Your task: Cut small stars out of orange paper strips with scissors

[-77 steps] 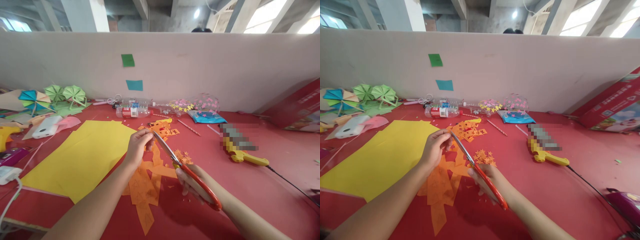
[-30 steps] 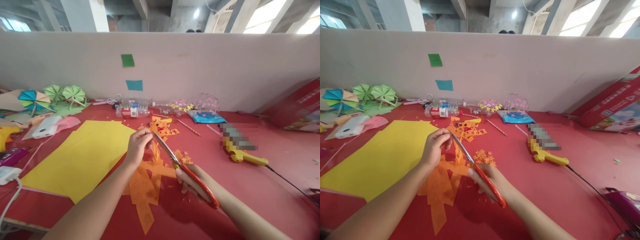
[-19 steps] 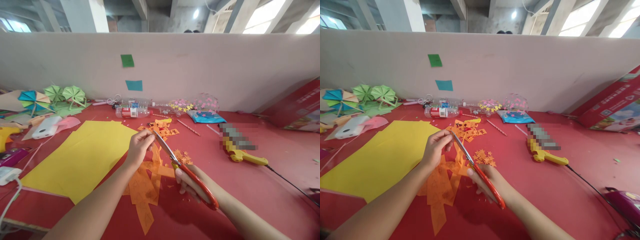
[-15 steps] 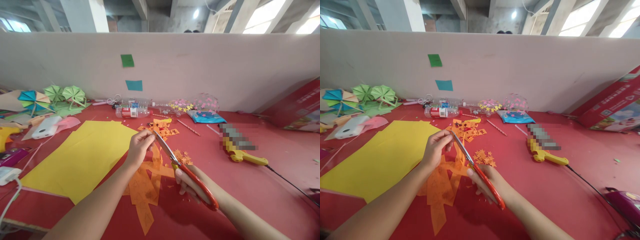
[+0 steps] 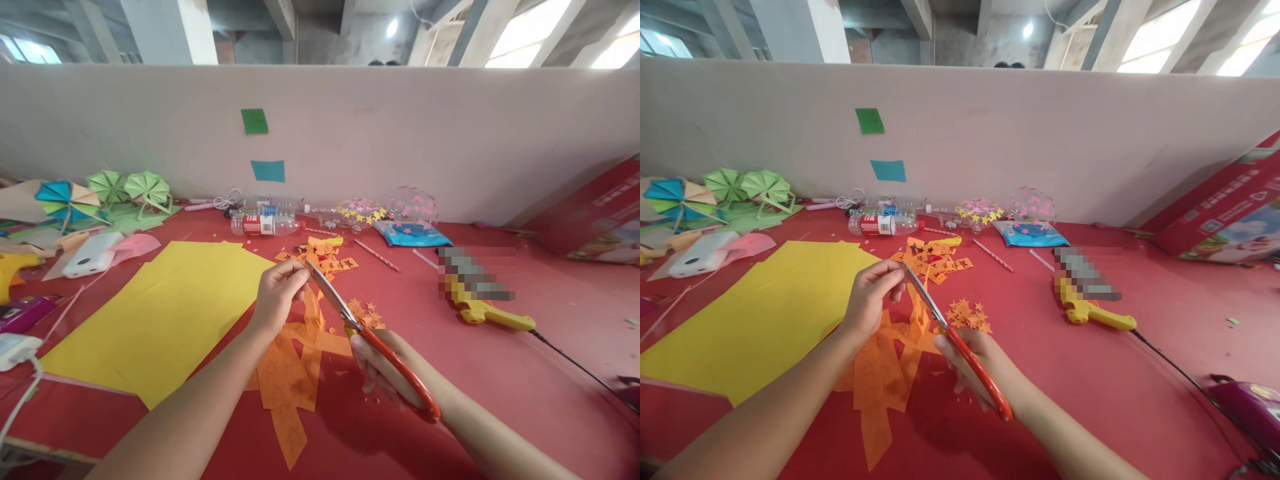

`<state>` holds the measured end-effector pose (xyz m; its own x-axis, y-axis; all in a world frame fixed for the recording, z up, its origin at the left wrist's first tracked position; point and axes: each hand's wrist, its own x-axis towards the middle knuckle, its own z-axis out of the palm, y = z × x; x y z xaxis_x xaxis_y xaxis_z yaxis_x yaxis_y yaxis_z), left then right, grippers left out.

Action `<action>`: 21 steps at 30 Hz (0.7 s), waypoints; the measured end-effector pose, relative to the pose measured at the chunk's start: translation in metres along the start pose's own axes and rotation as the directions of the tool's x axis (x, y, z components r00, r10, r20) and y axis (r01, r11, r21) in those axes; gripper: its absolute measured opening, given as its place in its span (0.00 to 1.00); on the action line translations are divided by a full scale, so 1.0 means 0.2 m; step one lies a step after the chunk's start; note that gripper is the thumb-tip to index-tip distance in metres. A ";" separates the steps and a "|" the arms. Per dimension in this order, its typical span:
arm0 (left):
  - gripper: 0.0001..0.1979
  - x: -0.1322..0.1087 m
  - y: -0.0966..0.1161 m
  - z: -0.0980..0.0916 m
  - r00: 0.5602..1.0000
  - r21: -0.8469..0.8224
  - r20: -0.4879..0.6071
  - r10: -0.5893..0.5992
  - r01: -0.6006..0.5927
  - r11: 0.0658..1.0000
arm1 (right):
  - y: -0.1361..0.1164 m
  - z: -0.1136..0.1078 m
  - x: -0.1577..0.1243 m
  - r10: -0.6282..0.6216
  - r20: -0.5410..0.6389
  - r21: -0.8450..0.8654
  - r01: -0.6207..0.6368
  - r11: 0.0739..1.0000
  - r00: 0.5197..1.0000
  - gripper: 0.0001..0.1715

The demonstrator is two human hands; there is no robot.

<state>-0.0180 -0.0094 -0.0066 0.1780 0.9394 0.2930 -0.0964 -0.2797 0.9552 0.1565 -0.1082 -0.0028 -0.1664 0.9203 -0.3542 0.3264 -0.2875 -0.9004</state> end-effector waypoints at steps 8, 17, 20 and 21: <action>0.13 0.01 0.00 0.00 0.995 0.086 -0.078 0.066 -0.059 0.995 | 0.01 0.00 0.00 0.016 -0.010 0.002 -0.016 1.000 1.000 0.31; 0.09 0.01 0.01 0.01 0.999 -0.069 -0.035 -0.040 0.037 0.997 | 0.01 0.00 0.01 0.027 -0.044 -0.028 -0.028 0.999 0.999 0.29; 0.09 0.01 0.00 0.01 0.996 -0.080 -0.059 -0.066 0.061 0.995 | 0.03 0.00 0.02 -0.017 -0.067 0.028 0.019 0.999 0.998 0.29; 0.10 0.01 0.00 0.00 0.994 -0.080 -0.072 -0.077 0.071 0.994 | 0.03 0.00 0.03 -0.032 -0.085 0.048 0.036 0.998 0.996 0.29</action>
<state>-0.0168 -0.0077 -0.0057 0.1141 0.9699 0.2150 -0.1614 -0.1954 0.9674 0.1587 -0.1049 -0.0102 -0.0973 0.9481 -0.3028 0.2748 -0.2668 -0.9237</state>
